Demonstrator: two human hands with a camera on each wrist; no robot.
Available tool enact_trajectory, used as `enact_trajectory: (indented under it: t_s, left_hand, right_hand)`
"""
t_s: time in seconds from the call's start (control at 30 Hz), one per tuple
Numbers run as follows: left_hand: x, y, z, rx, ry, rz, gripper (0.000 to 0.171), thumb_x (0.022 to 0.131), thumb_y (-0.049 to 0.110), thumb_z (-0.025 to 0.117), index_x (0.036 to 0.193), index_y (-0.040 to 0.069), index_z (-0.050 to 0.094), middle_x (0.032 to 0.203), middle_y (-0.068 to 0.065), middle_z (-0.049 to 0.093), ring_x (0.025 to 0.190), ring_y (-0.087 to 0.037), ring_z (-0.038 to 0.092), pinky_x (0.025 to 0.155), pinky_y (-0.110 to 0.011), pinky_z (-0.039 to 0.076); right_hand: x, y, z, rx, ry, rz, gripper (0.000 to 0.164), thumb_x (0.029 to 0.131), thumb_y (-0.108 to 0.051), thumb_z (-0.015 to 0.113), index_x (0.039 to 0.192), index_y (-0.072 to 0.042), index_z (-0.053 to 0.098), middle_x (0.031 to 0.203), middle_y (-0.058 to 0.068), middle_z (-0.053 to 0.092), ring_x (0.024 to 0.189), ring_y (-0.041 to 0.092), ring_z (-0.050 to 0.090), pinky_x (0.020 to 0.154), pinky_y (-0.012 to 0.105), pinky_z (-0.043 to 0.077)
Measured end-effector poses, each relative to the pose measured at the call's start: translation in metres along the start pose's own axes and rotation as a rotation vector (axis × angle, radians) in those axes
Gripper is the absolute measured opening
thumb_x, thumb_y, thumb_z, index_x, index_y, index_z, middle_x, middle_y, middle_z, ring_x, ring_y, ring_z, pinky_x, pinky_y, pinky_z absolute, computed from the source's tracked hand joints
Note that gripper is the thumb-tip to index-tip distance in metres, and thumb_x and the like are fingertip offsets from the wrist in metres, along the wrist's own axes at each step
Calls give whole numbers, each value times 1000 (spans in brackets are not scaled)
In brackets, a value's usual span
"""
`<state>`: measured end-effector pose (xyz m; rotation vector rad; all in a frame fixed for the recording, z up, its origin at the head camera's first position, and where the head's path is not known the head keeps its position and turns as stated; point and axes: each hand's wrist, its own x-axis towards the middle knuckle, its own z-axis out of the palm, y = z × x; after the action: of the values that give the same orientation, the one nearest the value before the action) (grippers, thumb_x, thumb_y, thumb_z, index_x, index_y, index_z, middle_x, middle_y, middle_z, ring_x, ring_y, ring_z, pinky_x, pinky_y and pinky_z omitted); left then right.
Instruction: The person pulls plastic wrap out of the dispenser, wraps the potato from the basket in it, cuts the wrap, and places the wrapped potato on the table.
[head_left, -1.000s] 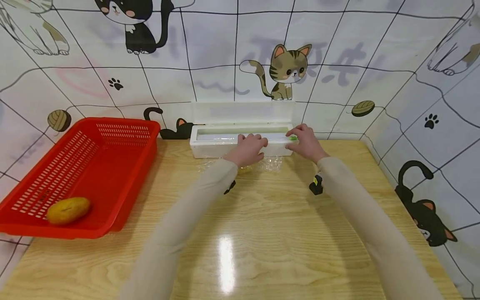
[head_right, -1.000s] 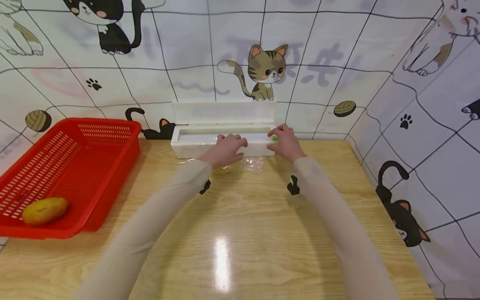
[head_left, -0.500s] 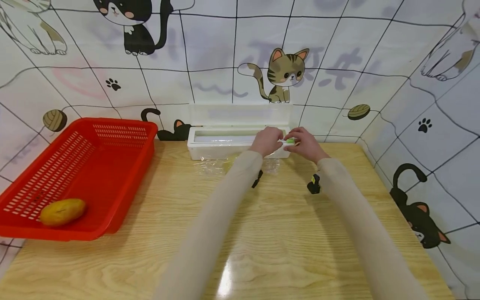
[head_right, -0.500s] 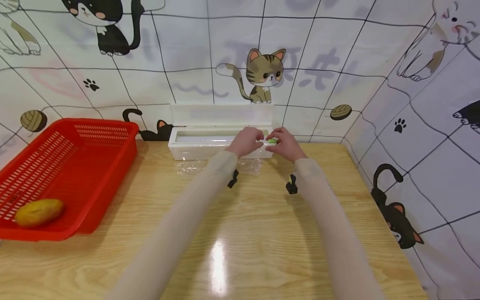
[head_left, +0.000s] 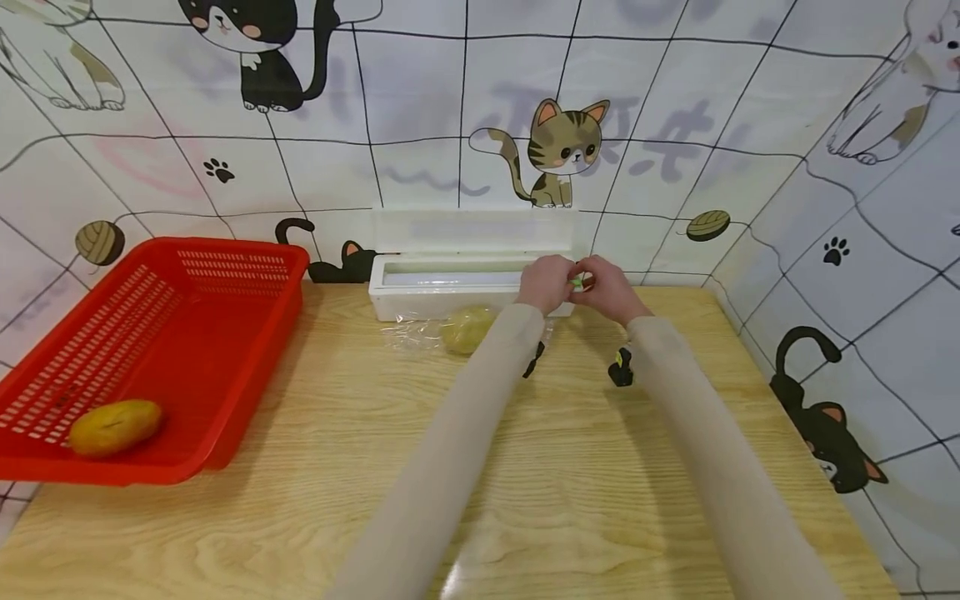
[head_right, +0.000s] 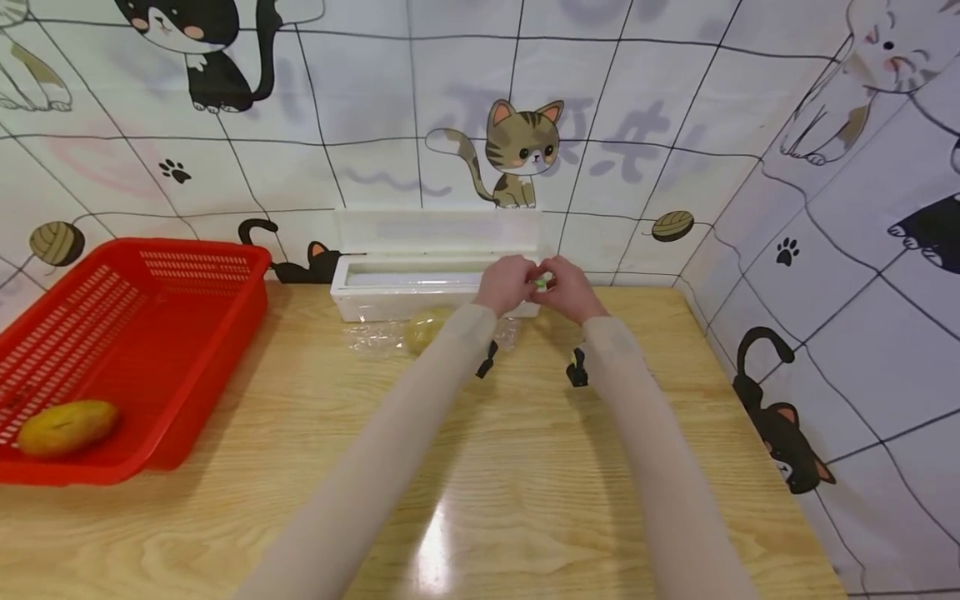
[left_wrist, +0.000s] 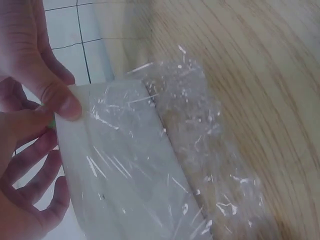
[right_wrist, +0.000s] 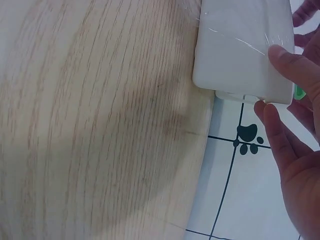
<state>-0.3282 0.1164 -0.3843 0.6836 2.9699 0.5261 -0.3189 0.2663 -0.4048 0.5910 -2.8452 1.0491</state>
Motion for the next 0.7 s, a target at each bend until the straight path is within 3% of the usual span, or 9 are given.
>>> enact_trajectory:
  t_s: [0.27, 0.43, 0.7]
  left_hand:
    - [2, -5, 2, 136, 5, 63, 24, 96, 16, 62, 119, 14, 63, 111, -2, 58, 105, -21, 54, 82, -32, 51]
    - [2, -7, 0, 126, -21, 81, 27, 92, 19, 68, 117, 11, 62, 109, -3, 57, 101, -18, 54, 82, -28, 50]
    - [-1, -5, 1, 145, -51, 101, 32, 91, 27, 69, 118, 11, 62, 109, -2, 56, 99, -16, 53, 83, -25, 47]
  right_hand:
    - [5, -7, 0, -154, -34, -1, 37, 84, -11, 75, 114, 3, 59, 110, 18, 54, 89, 36, 60, 83, 46, 48]
    - [1, -9, 2, -223, -83, -7, 39, 91, -14, 69, 124, 4, 59, 110, 19, 48, 90, 35, 59, 82, 47, 48]
    - [-4, -8, 3, -201, -91, 6, 39, 93, -11, 66, 128, 4, 58, 112, 20, 42, 93, 38, 58, 83, 49, 46]
